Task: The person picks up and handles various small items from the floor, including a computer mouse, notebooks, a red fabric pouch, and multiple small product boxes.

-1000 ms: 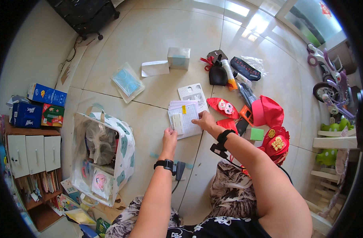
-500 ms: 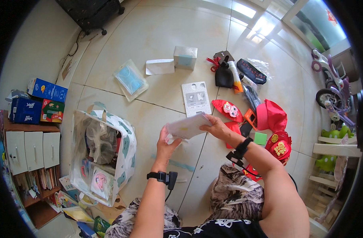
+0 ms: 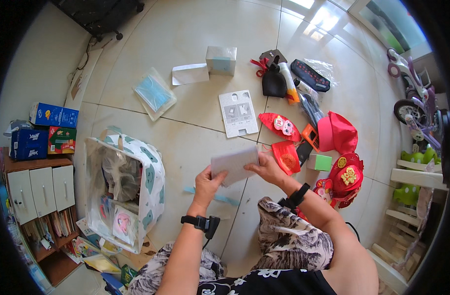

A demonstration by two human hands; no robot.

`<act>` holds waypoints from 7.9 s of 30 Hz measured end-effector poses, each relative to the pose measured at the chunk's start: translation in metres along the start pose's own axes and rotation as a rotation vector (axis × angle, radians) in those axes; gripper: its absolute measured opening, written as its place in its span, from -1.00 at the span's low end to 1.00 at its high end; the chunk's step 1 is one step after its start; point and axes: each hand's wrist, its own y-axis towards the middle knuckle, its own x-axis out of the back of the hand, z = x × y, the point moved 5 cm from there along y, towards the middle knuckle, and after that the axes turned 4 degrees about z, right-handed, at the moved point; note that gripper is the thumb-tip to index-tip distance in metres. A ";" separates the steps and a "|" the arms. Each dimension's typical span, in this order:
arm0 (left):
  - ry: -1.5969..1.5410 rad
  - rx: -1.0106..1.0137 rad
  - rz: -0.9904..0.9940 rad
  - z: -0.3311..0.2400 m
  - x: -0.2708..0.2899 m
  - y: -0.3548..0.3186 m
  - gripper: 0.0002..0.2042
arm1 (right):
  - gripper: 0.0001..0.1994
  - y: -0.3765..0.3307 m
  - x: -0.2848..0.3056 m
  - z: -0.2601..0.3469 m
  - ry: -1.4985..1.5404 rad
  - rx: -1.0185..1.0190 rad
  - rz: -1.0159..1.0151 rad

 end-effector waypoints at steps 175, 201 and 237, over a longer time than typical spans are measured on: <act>-0.450 -0.121 -0.474 0.038 0.043 -0.056 -0.63 | 0.08 0.091 0.006 0.044 -1.195 -0.231 -0.322; -0.418 -0.112 -0.439 0.028 0.034 -0.067 -0.62 | -0.11 0.084 0.074 0.028 -0.893 -0.525 -0.375; -0.529 -0.132 -0.236 -0.026 0.048 -0.067 -0.52 | -0.74 0.022 0.056 0.033 -0.103 -0.058 -0.033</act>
